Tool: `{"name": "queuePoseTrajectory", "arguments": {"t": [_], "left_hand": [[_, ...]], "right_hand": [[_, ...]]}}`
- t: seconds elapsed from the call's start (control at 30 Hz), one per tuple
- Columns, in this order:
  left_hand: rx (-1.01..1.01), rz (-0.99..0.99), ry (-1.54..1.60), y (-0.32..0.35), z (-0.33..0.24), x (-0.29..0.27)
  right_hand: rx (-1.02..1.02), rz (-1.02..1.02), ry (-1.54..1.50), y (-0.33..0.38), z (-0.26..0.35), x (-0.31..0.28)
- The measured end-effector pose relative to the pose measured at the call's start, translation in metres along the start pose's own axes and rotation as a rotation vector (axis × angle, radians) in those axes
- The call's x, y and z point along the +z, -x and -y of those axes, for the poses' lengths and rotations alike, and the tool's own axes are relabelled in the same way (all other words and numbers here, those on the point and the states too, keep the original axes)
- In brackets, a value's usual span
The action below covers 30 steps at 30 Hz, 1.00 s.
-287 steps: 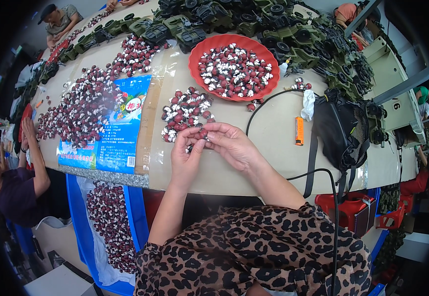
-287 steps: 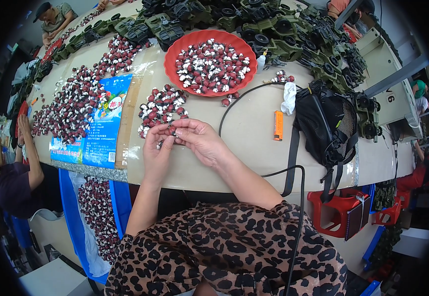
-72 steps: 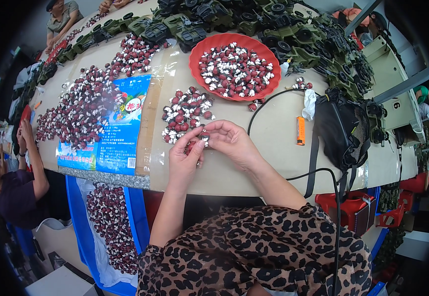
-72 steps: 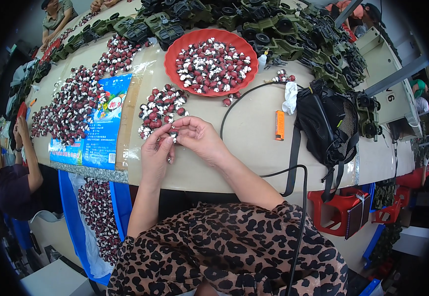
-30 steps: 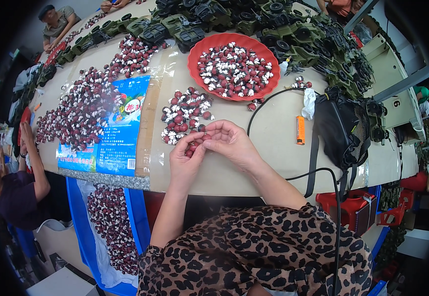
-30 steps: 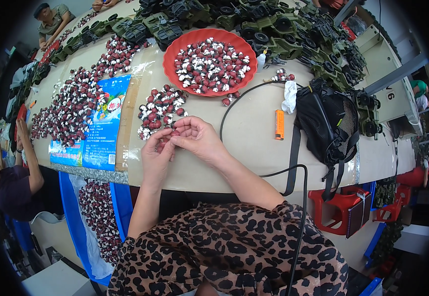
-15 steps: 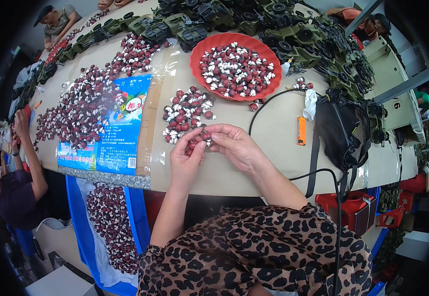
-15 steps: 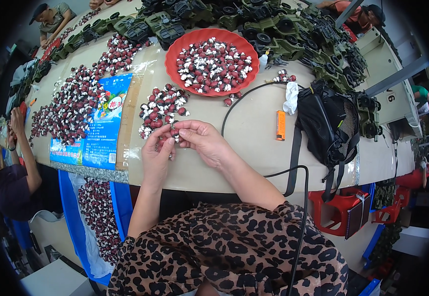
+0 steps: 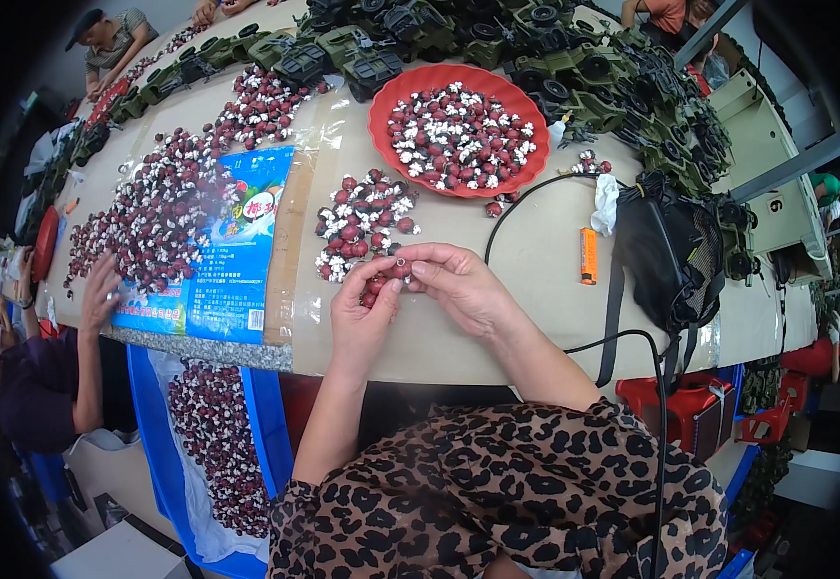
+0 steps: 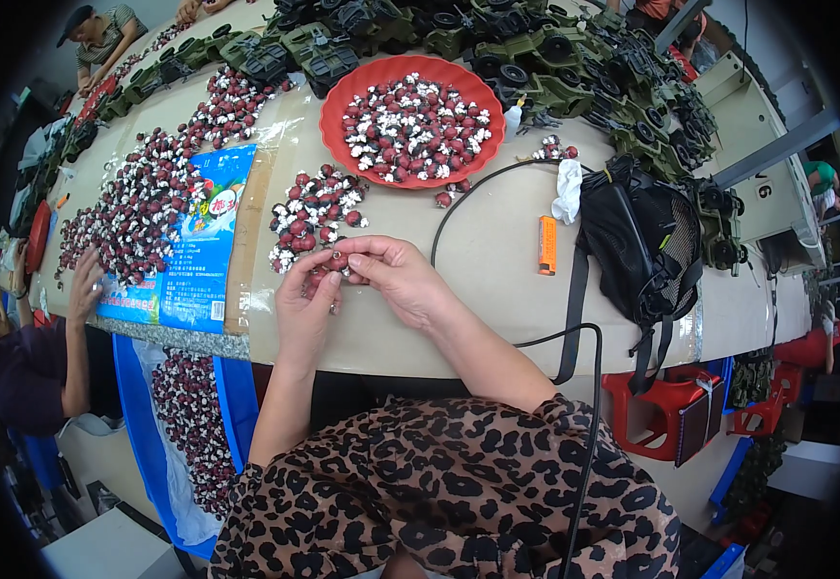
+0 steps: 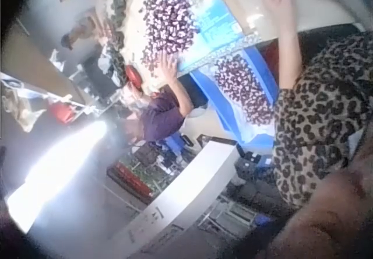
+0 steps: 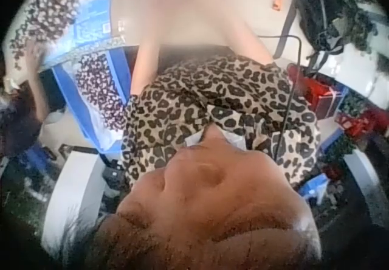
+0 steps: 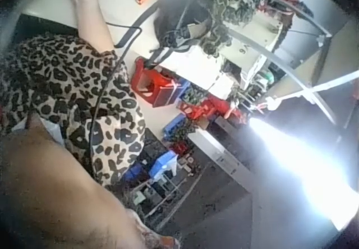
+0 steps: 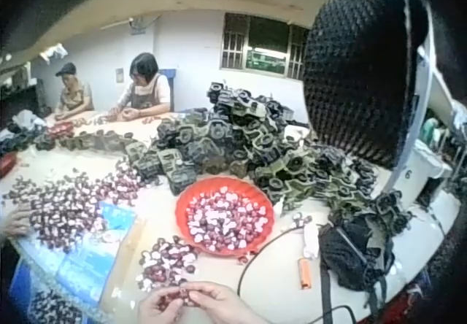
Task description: The person assembles small red and white plastic components by hand at a factory workbench.
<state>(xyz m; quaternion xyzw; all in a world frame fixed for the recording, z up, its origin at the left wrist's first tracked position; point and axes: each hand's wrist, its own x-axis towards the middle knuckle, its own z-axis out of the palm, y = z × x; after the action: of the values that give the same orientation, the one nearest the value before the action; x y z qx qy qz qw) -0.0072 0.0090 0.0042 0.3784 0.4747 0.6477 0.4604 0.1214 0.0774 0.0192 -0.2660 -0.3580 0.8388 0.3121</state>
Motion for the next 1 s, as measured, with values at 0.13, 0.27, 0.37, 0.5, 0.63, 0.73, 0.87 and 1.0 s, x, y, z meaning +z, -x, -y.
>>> {"name": "queuePoseTrajectory", "arguments": {"t": [0.13,0.27,0.37,0.5,0.63,0.73,0.87,1.0], "left_hand": [[-0.007,0.000,0.015,0.0001,-0.0011,0.0012],[0.008,-0.015,0.041,0.0001,-0.0026,0.0034],[0.039,0.007,-0.025,0.0000,0.0019,-0.0003],[-0.002,0.009,-0.020,-0.0002,-0.0011,0.0009],[-0.028,-0.008,-0.006,0.0002,-0.0033,0.0018],[-0.034,-0.008,-0.023,0.0006,-0.0052,0.0027],[-0.027,-0.009,-0.003,0.0000,-0.0017,0.0031],[0.027,0.004,-0.068,-0.0001,-0.0012,0.0031]], "right_hand": [[0.016,-0.025,0.010,0.0007,0.0030,0.0041],[0.041,-0.030,0.013,0.0004,0.0028,0.0029],[0.074,-0.061,-0.005,0.0004,0.0025,0.0043],[0.057,-0.058,0.016,-0.0004,0.0010,0.0031],[0.055,-0.065,0.050,-0.0005,0.0006,0.0043],[0.053,-0.045,0.063,0.0001,0.0011,0.0034],[0.034,-0.040,0.084,0.0004,0.0008,0.0003],[0.023,-0.034,0.101,0.0018,0.0038,0.0016]]}}
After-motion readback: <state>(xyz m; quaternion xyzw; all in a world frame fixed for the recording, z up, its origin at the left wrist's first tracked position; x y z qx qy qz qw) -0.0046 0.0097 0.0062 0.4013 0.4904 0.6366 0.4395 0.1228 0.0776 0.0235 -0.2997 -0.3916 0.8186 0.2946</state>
